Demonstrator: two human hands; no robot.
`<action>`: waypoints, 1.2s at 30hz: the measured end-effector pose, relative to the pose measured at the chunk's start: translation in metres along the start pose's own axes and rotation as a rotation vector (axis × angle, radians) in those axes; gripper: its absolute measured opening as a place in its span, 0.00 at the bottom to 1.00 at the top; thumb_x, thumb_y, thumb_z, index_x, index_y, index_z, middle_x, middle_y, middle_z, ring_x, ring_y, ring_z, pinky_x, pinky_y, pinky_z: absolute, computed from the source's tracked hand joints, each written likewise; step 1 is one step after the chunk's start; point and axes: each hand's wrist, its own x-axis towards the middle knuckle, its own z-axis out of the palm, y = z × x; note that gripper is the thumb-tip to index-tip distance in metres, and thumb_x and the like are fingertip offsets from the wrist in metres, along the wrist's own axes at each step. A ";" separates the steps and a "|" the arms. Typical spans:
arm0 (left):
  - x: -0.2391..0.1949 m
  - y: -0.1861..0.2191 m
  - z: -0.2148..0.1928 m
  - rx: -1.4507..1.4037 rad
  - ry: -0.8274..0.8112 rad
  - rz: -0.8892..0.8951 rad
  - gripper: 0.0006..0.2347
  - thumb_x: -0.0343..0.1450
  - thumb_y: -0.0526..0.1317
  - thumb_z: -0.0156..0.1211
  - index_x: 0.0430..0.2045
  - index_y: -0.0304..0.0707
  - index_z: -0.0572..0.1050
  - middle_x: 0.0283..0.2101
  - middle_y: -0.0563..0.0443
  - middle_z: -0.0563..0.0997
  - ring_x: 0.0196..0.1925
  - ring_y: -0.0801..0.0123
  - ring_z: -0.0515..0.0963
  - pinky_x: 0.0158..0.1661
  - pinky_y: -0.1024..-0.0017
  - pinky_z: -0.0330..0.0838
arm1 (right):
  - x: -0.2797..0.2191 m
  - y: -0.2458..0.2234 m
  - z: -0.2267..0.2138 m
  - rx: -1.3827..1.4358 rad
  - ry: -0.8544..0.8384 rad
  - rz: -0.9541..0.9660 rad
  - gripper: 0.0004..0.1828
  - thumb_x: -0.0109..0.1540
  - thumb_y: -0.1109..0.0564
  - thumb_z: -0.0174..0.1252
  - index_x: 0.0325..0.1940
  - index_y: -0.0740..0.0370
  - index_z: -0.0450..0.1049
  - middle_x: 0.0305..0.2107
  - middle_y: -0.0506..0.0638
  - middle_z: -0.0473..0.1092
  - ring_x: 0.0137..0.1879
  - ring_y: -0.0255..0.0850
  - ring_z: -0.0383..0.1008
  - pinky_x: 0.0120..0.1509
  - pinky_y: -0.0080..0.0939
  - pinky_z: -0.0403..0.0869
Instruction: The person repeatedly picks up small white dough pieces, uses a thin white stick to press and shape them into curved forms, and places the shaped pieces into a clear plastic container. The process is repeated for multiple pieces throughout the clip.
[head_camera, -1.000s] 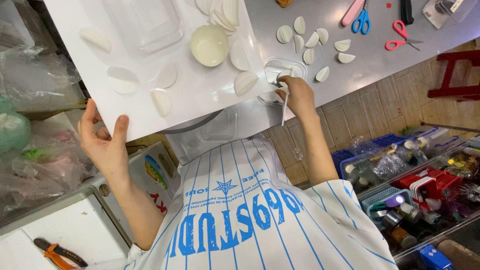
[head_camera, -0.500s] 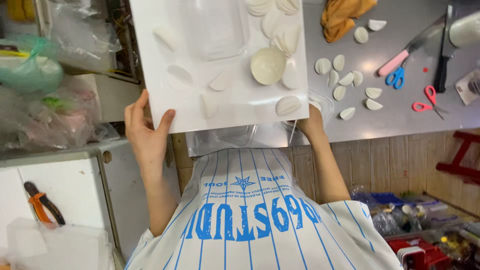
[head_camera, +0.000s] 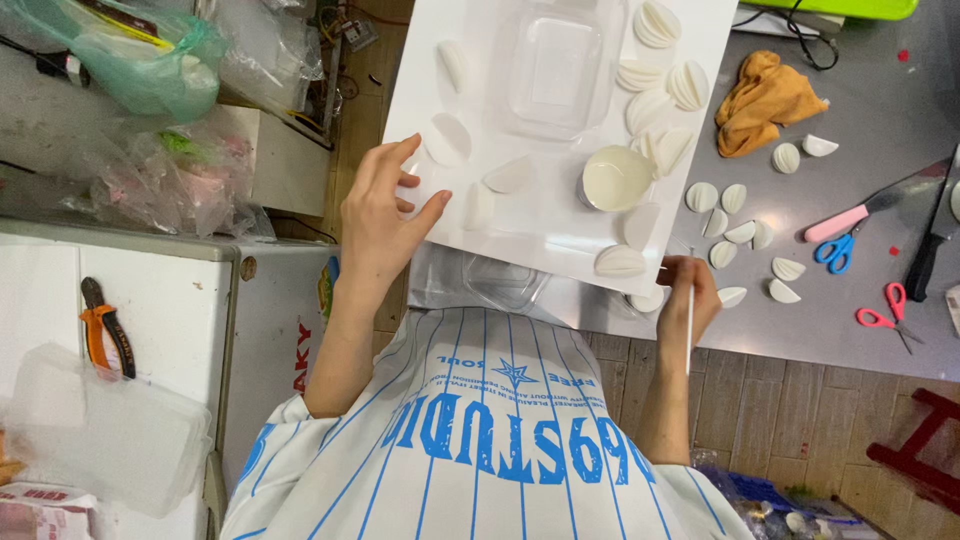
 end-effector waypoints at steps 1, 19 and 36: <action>0.004 -0.001 0.002 0.055 0.034 0.057 0.29 0.66 0.42 0.75 0.61 0.37 0.71 0.57 0.46 0.75 0.47 0.65 0.82 0.42 0.69 0.80 | -0.003 -0.010 0.000 0.099 0.060 -0.084 0.19 0.73 0.47 0.49 0.43 0.66 0.75 0.40 0.57 0.79 0.43 0.42 0.80 0.50 0.44 0.77; 0.027 -0.001 0.015 0.138 0.061 0.404 0.23 0.66 0.34 0.72 0.56 0.36 0.74 0.48 0.48 0.80 0.50 0.59 0.78 0.49 0.64 0.75 | -0.045 -0.121 0.043 0.095 -0.219 -0.985 0.06 0.69 0.59 0.58 0.42 0.66 0.76 0.43 0.57 0.79 0.48 0.49 0.78 0.53 0.43 0.78; 0.023 -0.001 0.022 0.416 0.207 0.634 0.07 0.71 0.31 0.70 0.41 0.37 0.82 0.39 0.52 0.82 0.41 0.66 0.81 0.38 0.70 0.72 | -0.035 -0.113 0.039 0.083 -0.252 -0.991 0.17 0.73 0.48 0.49 0.49 0.63 0.76 0.44 0.54 0.80 0.34 0.43 0.77 0.39 0.41 0.72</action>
